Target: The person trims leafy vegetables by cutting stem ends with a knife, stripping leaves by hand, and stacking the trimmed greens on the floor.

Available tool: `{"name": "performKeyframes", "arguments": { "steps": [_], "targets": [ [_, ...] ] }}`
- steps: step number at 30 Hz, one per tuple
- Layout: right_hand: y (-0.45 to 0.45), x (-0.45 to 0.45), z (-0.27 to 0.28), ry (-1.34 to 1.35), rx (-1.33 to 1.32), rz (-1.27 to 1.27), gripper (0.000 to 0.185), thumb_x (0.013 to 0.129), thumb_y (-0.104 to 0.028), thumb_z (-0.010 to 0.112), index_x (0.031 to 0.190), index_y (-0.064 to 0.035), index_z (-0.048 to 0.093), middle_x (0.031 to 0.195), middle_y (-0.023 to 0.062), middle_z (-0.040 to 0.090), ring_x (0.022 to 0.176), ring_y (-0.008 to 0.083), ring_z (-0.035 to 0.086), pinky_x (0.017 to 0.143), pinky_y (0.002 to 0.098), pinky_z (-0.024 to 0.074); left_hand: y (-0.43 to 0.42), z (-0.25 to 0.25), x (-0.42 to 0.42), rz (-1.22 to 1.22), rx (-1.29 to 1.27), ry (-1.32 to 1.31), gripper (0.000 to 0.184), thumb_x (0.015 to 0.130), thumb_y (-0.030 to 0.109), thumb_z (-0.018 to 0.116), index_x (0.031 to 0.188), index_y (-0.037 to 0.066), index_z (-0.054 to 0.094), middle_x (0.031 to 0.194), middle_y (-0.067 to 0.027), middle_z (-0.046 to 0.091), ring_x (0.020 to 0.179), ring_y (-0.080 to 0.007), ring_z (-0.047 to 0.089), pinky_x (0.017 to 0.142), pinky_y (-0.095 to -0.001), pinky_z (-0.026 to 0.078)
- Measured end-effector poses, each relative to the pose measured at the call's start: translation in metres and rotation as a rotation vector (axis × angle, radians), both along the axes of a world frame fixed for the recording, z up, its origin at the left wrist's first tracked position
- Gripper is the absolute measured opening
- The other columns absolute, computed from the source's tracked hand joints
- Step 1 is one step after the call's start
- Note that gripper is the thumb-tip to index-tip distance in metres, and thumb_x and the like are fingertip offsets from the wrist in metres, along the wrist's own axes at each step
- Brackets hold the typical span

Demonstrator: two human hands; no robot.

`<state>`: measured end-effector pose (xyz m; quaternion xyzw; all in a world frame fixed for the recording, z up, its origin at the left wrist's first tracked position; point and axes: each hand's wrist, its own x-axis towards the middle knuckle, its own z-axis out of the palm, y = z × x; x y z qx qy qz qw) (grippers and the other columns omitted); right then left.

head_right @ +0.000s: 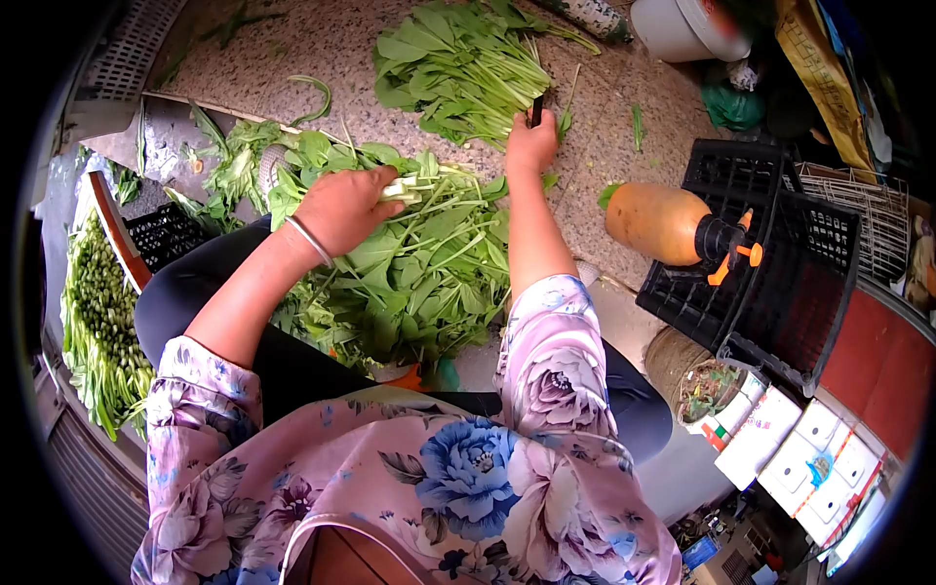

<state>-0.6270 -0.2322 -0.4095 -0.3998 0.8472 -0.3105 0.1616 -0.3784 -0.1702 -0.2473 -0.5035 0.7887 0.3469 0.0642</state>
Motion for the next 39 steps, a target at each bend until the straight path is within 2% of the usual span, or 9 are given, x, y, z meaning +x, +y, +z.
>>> {"name": "performKeyframes", "arguments": {
  "steps": [3,7,13,19,21,25,30,34,39],
  "targets": [
    [-0.001,0.003,0.003,0.225,-0.107,0.081,0.023,0.071,-0.02,0.068,0.09,-0.0106,0.057,0.091,0.0065,0.058,0.082,0.0291,0.057,0.068,0.0392,0.0447,0.004,-0.007,0.002,-0.049,-0.097,0.025,0.031,0.083,0.031,0.053,0.096,0.003,0.051,0.073,-0.0178,0.06,0.072,-0.0346,0.06,0.065,-0.0432,0.047],
    [-0.012,0.003,0.004,0.193,-0.206,0.037,0.024,0.071,-0.021,0.07,0.09,-0.0102,0.06,0.08,0.0058,0.062,0.073,0.0233,0.059,0.067,0.0352,0.0447,0.004,-0.007,-0.001,-0.031,-0.08,0.02,0.03,0.082,0.031,0.053,0.094,0.003,0.051,0.073,-0.0183,0.06,0.072,-0.0349,0.06,0.065,-0.0433,0.047],
    [-0.016,-0.001,0.003,0.063,0.077,0.125,0.024,0.069,-0.021,0.073,0.089,-0.0104,0.065,0.08,0.005,0.063,0.072,0.0207,0.059,0.065,0.0337,0.0445,0.005,-0.005,0.0,-0.026,-0.078,0.044,0.029,0.082,0.029,0.053,0.092,0.002,0.051,0.073,-0.0185,0.06,0.073,-0.0348,0.06,0.066,-0.0435,0.047],
    [-0.004,-0.002,0.002,-0.202,-0.035,0.164,0.024,0.071,-0.019,0.071,0.09,-0.0067,0.064,0.075,0.0047,0.063,0.064,0.0165,0.057,0.061,0.0297,0.0455,0.001,-0.002,0.002,0.002,-0.123,0.055,0.034,0.076,0.031,0.061,0.095,0.003,0.056,0.073,-0.016,0.061,0.072,-0.0332,0.06,0.067,-0.0416,0.048],
    [0.013,0.003,0.009,-0.668,-0.237,0.12,0.022,0.074,-0.014,0.069,0.089,-0.0007,0.062,0.074,0.0037,0.062,0.062,0.011,0.055,0.058,0.022,0.0431,-0.002,0.007,0.0,0.029,-0.078,0.063,0.033,0.071,0.031,0.065,0.094,0.006,0.061,0.074,-0.0142,0.062,0.072,-0.0314,0.06,0.067,-0.0398,0.049],
    [0.057,0.025,0.066,-0.88,-0.141,0.05,0.021,0.076,-0.014,0.068,0.091,-0.0001,0.061,0.075,0.0018,0.061,0.06,0.0066,0.053,0.045,0.0176,0.0356,-0.001,0.014,-0.003,0.123,-0.09,0.137,0.025,0.069,0.026,0.067,0.088,0.01,0.064,0.073,-0.0133,0.062,0.07,-0.0304,0.06,0.067,-0.0389,0.048],
    [0.101,0.044,0.095,-1.006,-0.171,0.145,0.017,0.078,-0.011,0.065,0.091,-0.0019,0.06,0.077,0.0027,0.061,0.059,0.0065,0.052,0.041,0.0169,0.0341,0.002,0.001,-0.007,0.184,-0.387,0.375,0.027,0.066,0.006,0.061,0.09,0.015,0.066,0.089,-0.0074,0.06,0.074,-0.027,0.06,0.066,-0.0355,0.049],
    [0.121,0.057,0.116,-1.06,-0.153,0.189,0.014,0.079,-0.009,0.064,0.09,-0.0011,0.06,0.077,0.0026,0.06,0.059,0.0069,0.052,0.041,0.017,0.0343,0.004,0.002,-0.009,0.086,-0.504,0.452,0.033,0.066,0.005,0.06,0.096,0.017,0.065,0.104,-0.0017,0.056,0.079,-0.0227,0.06,0.069,-0.0335,0.049],
    [0.132,0.063,0.132,-1.088,-0.175,0.212,0.015,0.077,-0.01,0.066,0.089,-0.0016,0.061,0.076,0.001,0.06,0.059,0.0053,0.051,0.042,0.0162,0.034,0.005,-0.002,-0.014,0.046,-0.473,0.483,0.029,0.066,0.008,0.063,0.094,0.016,0.065,0.098,-0.0032,0.059,0.079,-0.0239,0.06,0.069,-0.0332,0.049]
  ]
}}
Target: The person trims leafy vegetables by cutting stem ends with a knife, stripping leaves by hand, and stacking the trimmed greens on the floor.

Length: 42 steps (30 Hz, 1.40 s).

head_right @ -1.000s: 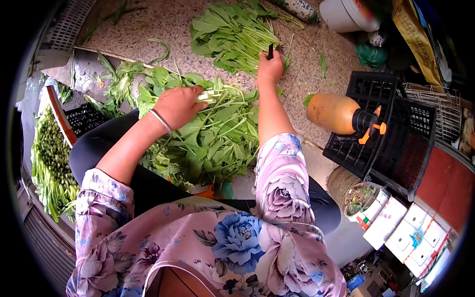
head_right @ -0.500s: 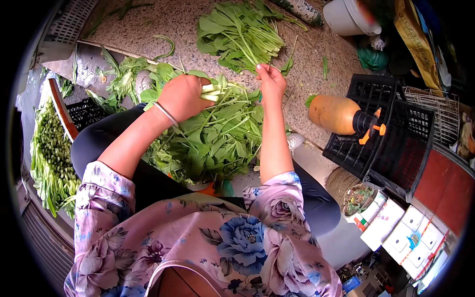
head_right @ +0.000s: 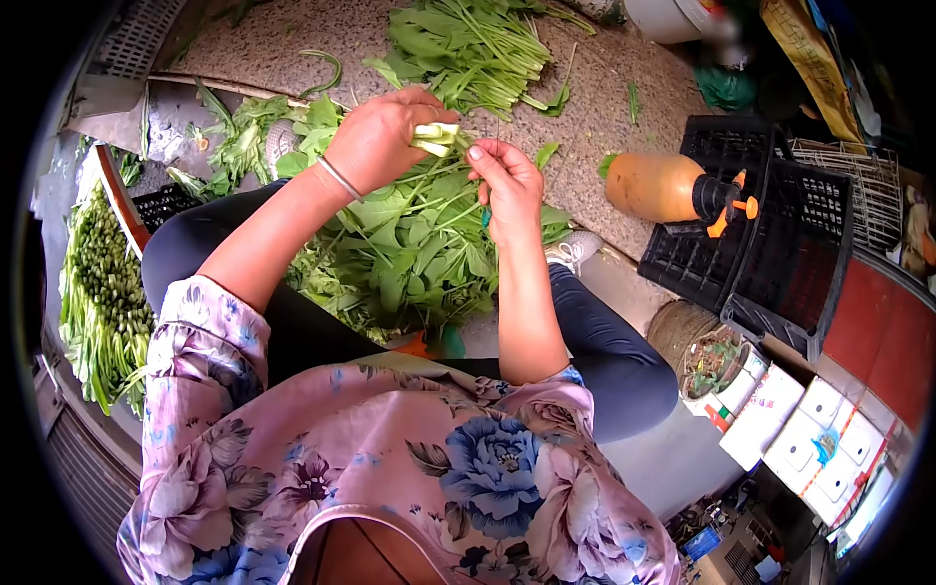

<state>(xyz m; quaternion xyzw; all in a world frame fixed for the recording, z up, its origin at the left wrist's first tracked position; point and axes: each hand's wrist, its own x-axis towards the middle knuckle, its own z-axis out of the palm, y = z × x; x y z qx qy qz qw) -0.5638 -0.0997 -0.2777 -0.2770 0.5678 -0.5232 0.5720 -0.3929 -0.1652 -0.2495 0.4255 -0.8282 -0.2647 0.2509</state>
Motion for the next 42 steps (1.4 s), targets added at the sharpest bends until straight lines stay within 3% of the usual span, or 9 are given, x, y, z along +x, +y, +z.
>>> {"name": "performKeyframes", "arguments": {
  "steps": [7,17,21,24,28,30,32,35,42],
  "targets": [
    [0.006,0.006,0.009,-0.159,-0.022,-0.047,0.01,0.081,-0.012,0.062,0.087,-0.0053,0.059,0.076,-0.0003,0.058,0.066,0.007,0.053,0.043,0.0179,0.0358,0.002,0.005,-0.001,-0.006,0.176,-0.1,0.02,0.069,0.023,0.066,0.087,0.015,0.065,0.076,-0.0089,0.063,0.072,-0.0264,0.062,0.065,-0.037,0.05],
    [0.006,0.017,0.013,-0.195,0.012,-0.119,0.007,0.082,-0.014,0.061,0.085,-0.0088,0.058,0.077,-0.0019,0.057,0.07,0.0064,0.052,0.044,0.0183,0.0358,0.004,-0.005,0.001,-0.009,0.034,0.091,0.018,0.07,0.024,0.066,0.087,0.016,0.065,0.075,-0.0084,0.063,0.07,-0.0273,0.061,0.063,-0.0375,0.05],
    [-0.002,0.019,0.01,-0.175,-0.009,-0.202,0.011,0.084,-0.017,0.059,0.089,-0.0075,0.056,0.081,-0.0004,0.056,0.073,0.0087,0.051,0.046,0.0202,0.0361,0.006,0.016,-0.003,0.028,0.294,-0.079,0.021,0.072,0.028,0.066,0.089,0.016,0.065,0.075,-0.0083,0.064,0.07,-0.0271,0.061,0.064,-0.0375,0.049],
    [-0.015,0.006,0.009,-0.412,0.053,-0.404,0.016,0.086,-0.025,0.056,0.087,-0.0094,0.053,0.081,-0.0017,0.056,0.071,0.0069,0.048,0.046,0.0199,0.034,0.004,0.01,-0.004,0.075,0.373,-0.071,0.022,0.072,0.029,0.066,0.09,0.016,0.065,0.074,-0.0093,0.063,0.068,-0.0273,0.061,0.063,-0.0373,0.049],
    [-0.014,-0.013,0.002,-0.147,0.068,-0.496,0.015,0.084,-0.022,0.06,0.087,-0.0086,0.054,0.077,-0.0009,0.055,0.061,0.0047,0.046,0.044,0.0187,0.0327,-0.003,0.012,0.002,0.11,0.469,0.055,0.024,0.07,0.029,0.07,0.087,0.012,0.066,0.073,-0.0115,0.063,0.065,-0.0278,0.06,0.062,-0.0357,0.048],
    [-0.001,-0.017,-0.005,0.224,0.34,-0.201,0.016,0.083,-0.021,0.061,0.089,-0.0071,0.056,0.072,-0.0004,0.054,0.055,0.0035,0.044,0.041,0.0171,0.031,-0.005,0.016,0.002,0.129,0.538,0.061,0.025,0.069,0.027,0.072,0.086,0.01,0.066,0.073,-0.0127,0.063,0.064,-0.0282,0.06,0.063,-0.0351,0.047],
    [0.013,-0.012,-0.006,0.191,0.352,-0.138,0.029,0.086,-0.028,0.057,0.102,-0.004,0.055,0.069,0.0002,0.052,0.051,0.0031,0.042,0.04,0.0159,0.0291,-0.004,0.009,0.002,0.161,0.573,0.086,0.025,0.07,0.027,0.071,0.086,0.009,0.066,0.073,-0.0133,0.063,0.064,-0.0284,0.06,0.064,-0.0349,0.047],
    [0.022,0.002,0.002,-0.321,-0.037,-0.117,0.047,0.091,-0.036,0.045,0.121,-0.001,0.045,0.071,0.0032,0.052,0.051,0.0056,0.043,0.041,0.0179,0.0318,-0.002,0.008,0.002,0.137,0.514,0.067,0.026,0.069,0.027,0.071,0.087,0.009,0.066,0.074,-0.0141,0.063,0.066,-0.0288,0.06,0.064,-0.0348,0.047],
    [0.013,0.022,0.013,-0.477,-0.012,-0.02,0.036,0.09,-0.027,0.05,0.118,-0.0055,0.048,0.064,-0.0008,0.045,0.048,0.0072,0.039,0.041,0.0189,0.0303,-0.004,0.001,-0.002,0.096,0.477,0.056,0.026,0.069,0.026,0.071,0.087,0.008,0.066,0.076,-0.0148,0.063,0.068,-0.029,0.06,0.065,-0.0349,0.048]
  ]
}}
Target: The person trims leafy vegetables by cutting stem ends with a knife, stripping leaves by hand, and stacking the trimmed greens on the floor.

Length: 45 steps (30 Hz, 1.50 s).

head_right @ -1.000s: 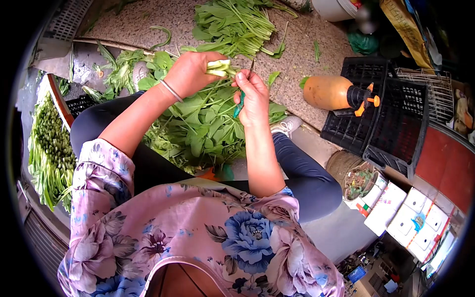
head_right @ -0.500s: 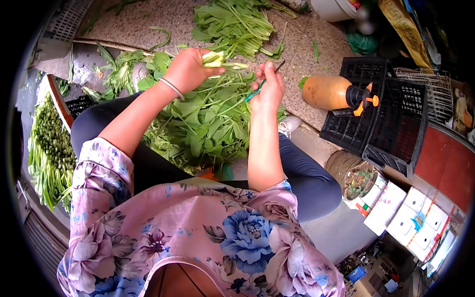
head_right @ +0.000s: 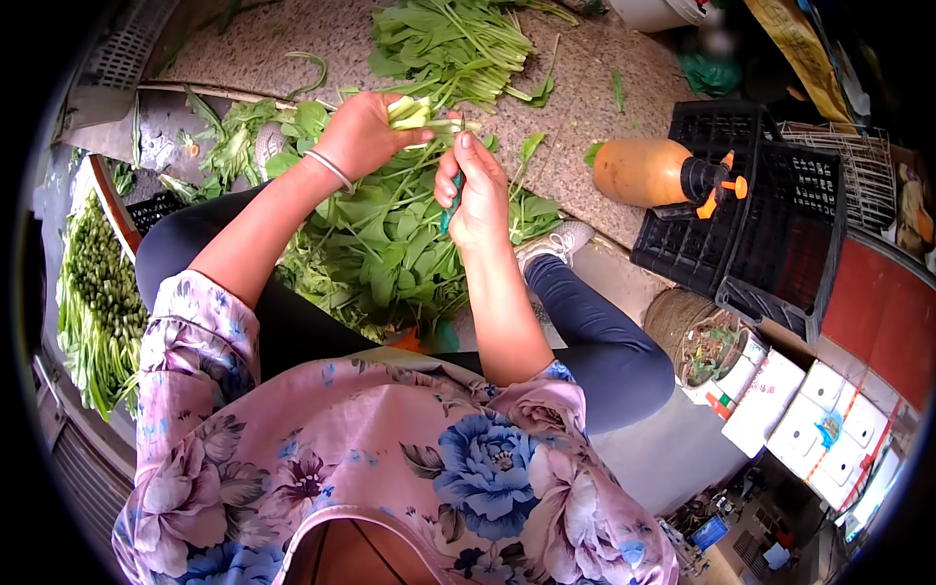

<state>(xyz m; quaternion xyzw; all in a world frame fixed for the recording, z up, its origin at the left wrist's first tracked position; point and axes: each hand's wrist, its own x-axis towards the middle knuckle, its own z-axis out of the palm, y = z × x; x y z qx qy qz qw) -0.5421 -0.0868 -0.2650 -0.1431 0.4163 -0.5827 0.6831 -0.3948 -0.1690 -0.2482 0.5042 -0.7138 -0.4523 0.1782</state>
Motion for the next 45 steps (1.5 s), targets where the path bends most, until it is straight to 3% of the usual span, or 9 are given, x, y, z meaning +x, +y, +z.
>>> {"name": "performKeyframes", "arguments": {
  "steps": [4,8,10,13,18,24,29,34,45],
  "targets": [
    [0.013,-0.014,-0.013,0.066,0.157,0.03,0.032,0.09,-0.024,0.049,0.117,-0.0066,0.049,0.058,-0.0046,0.036,0.045,0.0054,0.034,0.038,0.019,0.0265,-0.002,-0.009,0.002,0.006,-0.016,-0.005,0.028,0.068,0.028,0.071,0.087,0.009,0.066,0.075,-0.0144,0.063,0.067,-0.0284,0.061,0.065,-0.0351,0.048],
    [0.03,-0.039,-0.05,0.534,0.565,0.185,0.039,0.086,-0.028,0.056,0.118,-0.0071,0.047,0.06,-0.0035,0.04,0.043,0.0032,0.033,0.036,0.0171,0.0238,-0.004,0.005,0.004,0.027,0.094,-0.045,0.03,0.068,0.03,0.071,0.088,0.008,0.066,0.075,-0.0149,0.063,0.067,-0.029,0.061,0.066,-0.0354,0.048],
    [0.027,-0.031,-0.032,0.487,0.601,0.142,0.046,0.083,-0.029,0.061,0.119,-0.0048,0.044,0.065,0.0,0.047,0.043,0.0031,0.034,0.035,0.0164,0.0239,-0.002,-0.001,0.005,0.015,0.086,-0.068,0.033,0.068,0.031,0.072,0.088,0.006,0.066,0.075,-0.0159,0.063,0.067,-0.0294,0.061,0.066,-0.0354,0.048],
    [0.015,-0.009,-0.009,0.35,0.086,-0.09,0.036,0.082,-0.021,0.063,0.107,0.0012,0.047,0.074,0.0068,0.057,0.046,0.0057,0.041,0.037,0.0166,0.0281,0.001,-0.003,0.005,-0.073,0.047,-0.054,0.037,0.067,0.033,0.072,0.09,0.005,0.065,0.075,-0.0169,0.063,0.068,-0.03,0.06,0.066,-0.0356,0.048],
    [-0.006,-0.006,-0.013,0.251,0.048,-0.09,0.02,0.082,-0.016,0.062,0.091,0.0015,0.058,0.076,0.0074,0.061,0.052,0.006,0.047,0.042,0.0174,0.0336,0.005,0.007,0.003,-0.172,0.129,-0.152,0.037,0.067,0.034,0.071,0.09,0.006,0.064,0.077,-0.0164,0.063,0.071,-0.031,0.061,0.067,-0.0366,0.048],
    [-0.016,-0.009,-0.032,0.765,-0.01,0.014,0.015,0.08,-0.011,0.063,0.09,-0.0006,0.058,0.075,0.0051,0.061,0.054,0.006,0.048,0.04,0.0169,0.0322,0.009,0.009,0.021,-0.058,-0.247,-0.298,0.033,0.068,0.03,0.071,0.094,0.011,0.066,0.082,-0.0148,0.063,0.073,-0.0298,0.061,0.068,-0.0381,0.049],
    [-0.032,0.014,-0.005,0.315,0.081,0.207,0.018,0.086,-0.018,0.056,0.089,-0.0007,0.058,0.072,0.0038,0.058,0.052,0.0077,0.049,0.04,0.0184,0.0324,0.008,0.007,0.032,-0.069,-0.085,-0.191,0.023,0.07,0.026,0.069,0.079,0.006,0.063,0.066,-0.014,0.06,0.064,-0.0311,0.059,0.06,-0.0368,0.047],
    [-0.111,-0.009,-0.1,0.512,0.346,-0.223,0.023,0.086,-0.022,0.057,0.092,-0.001,0.052,0.075,0.0074,0.058,0.052,0.0083,0.049,0.039,0.0198,0.0312,0.0,0.007,0.036,0.025,-0.143,-0.188,0.02,0.071,0.025,0.067,0.079,0.007,0.062,0.068,-0.0138,0.06,0.065,-0.0311,0.059,0.059,-0.0373,0.047],
    [-0.121,-0.033,-0.14,-0.022,0.556,-0.087,0.02,0.084,-0.022,0.058,0.08,-0.0034,0.054,0.062,0.0022,0.052,0.052,0.0076,0.049,0.038,0.0202,0.0305,-0.005,0.007,0.038,0.035,-0.137,-0.312,0.023,0.071,0.026,0.066,0.084,0.007,0.062,0.07,-0.0154,0.061,0.067,-0.0323,0.059,0.063,-0.04,0.048]
  ]
}}
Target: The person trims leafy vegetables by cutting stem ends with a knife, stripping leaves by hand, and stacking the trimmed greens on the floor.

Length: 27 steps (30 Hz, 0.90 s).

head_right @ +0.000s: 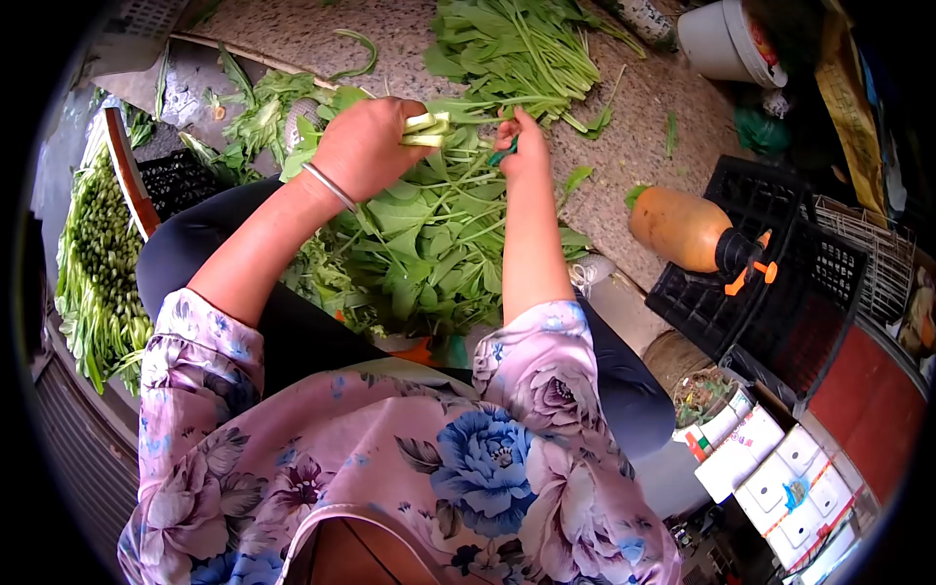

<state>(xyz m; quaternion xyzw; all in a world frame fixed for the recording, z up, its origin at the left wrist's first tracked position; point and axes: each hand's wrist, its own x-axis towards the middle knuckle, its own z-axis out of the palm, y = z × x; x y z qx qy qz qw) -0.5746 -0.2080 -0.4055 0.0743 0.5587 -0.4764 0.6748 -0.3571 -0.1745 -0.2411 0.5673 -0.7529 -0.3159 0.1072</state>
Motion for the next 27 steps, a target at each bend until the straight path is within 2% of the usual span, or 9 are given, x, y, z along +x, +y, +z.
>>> {"name": "performKeyframes", "arguments": {
  "steps": [3,8,10,12,13,16,19,23,27],
  "targets": [
    [0.056,-0.006,0.004,-0.095,0.026,0.106,0.017,0.081,-0.021,0.061,0.08,-0.0054,0.054,0.064,0.0012,0.051,0.052,0.0083,0.047,0.038,0.0197,0.0297,-0.001,-0.004,0.0,0.002,0.007,-0.016,0.027,0.071,0.027,0.066,0.087,0.005,0.063,0.072,-0.0164,0.061,0.069,-0.033,0.06,0.064,-0.0398,0.048],
    [0.132,0.019,0.06,0.222,-0.074,0.129,0.015,0.078,-0.017,0.066,0.08,-0.0086,0.054,0.064,-0.0015,0.051,0.051,0.0081,0.048,0.038,0.0196,0.0301,0.0,-0.011,-0.006,-0.001,-0.003,0.003,0.031,0.071,0.027,0.067,0.092,0.005,0.063,0.075,-0.0174,0.062,0.069,-0.0322,0.06,0.065,-0.0382,0.048],
    [0.143,0.023,0.084,0.384,-0.245,0.283,0.013,0.078,-0.014,0.066,0.082,-0.0076,0.056,0.066,-0.0021,0.054,0.052,0.0054,0.048,0.039,0.0184,0.0305,0.0,-0.019,-0.012,-0.022,-0.004,0.019,0.031,0.071,0.026,0.068,0.092,0.004,0.063,0.074,-0.0171,0.062,0.067,-0.0313,0.06,0.066,-0.0375,0.049],
    [0.144,0.024,0.112,0.424,-0.291,0.325,0.012,0.079,-0.012,0.066,0.084,-0.0066,0.057,0.067,-0.0022,0.055,0.052,0.0041,0.047,0.04,0.0176,0.0311,-0.003,-0.034,-0.018,-0.086,0.1,0.162,0.031,0.073,0.025,0.069,0.095,0.005,0.063,0.071,-0.0118,0.063,0.06,-0.0224,0.059,0.06,-0.0325,0.049],
    [0.142,0.024,0.123,0.454,-0.332,0.378,0.011,0.079,-0.011,0.065,0.086,-0.0056,0.058,0.068,-0.0022,0.057,0.053,0.0028,0.047,0.041,0.0167,0.0318,-0.005,-0.038,-0.023,-0.095,0.09,0.168,0.031,0.073,0.025,0.069,0.095,0.005,0.063,0.071,-0.0118,0.063,0.06,-0.0224,0.059,0.06,-0.0325,0.049],
    [0.138,0.023,0.146,0.476,-0.45,0.391,0.015,0.079,-0.011,0.065,0.09,-0.0034,0.059,0.07,-0.0022,0.057,0.053,0.0019,0.045,0.045,0.0154,0.0344,-0.008,-0.031,-0.033,0.015,0.43,0.394,0.035,0.075,0.026,0.069,0.103,0.006,0.061,0.075,-0.0007,0.06,0.06,-0.0068,0.051,0.051,-0.0223,0.045],
    [0.134,0.026,0.167,0.493,-0.489,0.384,0.016,0.078,-0.011,0.066,0.091,-0.0025,0.06,0.07,-0.0023,0.057,0.053,0.0016,0.044,0.047,0.0154,0.036,-0.006,-0.023,-0.039,-0.036,0.428,0.62,0.036,0.071,0.027,0.073,0.097,0.004,0.063,0.07,-0.0031,0.061,0.05,-0.0094,0.05,0.052,-0.0251,0.045],
    [0.135,0.028,0.179,0.465,-0.547,0.402,0.017,0.078,-0.011,0.067,0.091,-0.0024,0.06,0.072,-0.0018,0.058,0.055,0.0016,0.046,0.048,0.0163,0.0377,-0.002,-0.015,-0.045,-0.023,0.34,0.845,0.029,0.075,0.021,0.069,0.099,0.005,0.062,0.07,0.0001,0.059,0.054,-0.0064,0.049,0.051,-0.0224,0.044],
    [0.146,0.031,0.181,0.463,-0.561,0.415,0.019,0.076,-0.009,0.068,0.092,-0.0023,0.059,0.074,-0.0007,0.059,0.06,0.0022,0.049,0.05,0.0162,0.0381,-0.004,-0.002,-0.044,-0.035,0.395,0.874,0.026,0.075,0.019,0.07,0.093,0.004,0.061,0.071,0.0001,0.059,0.056,-0.006,0.05,0.051,-0.0221,0.044]
  ]
}}
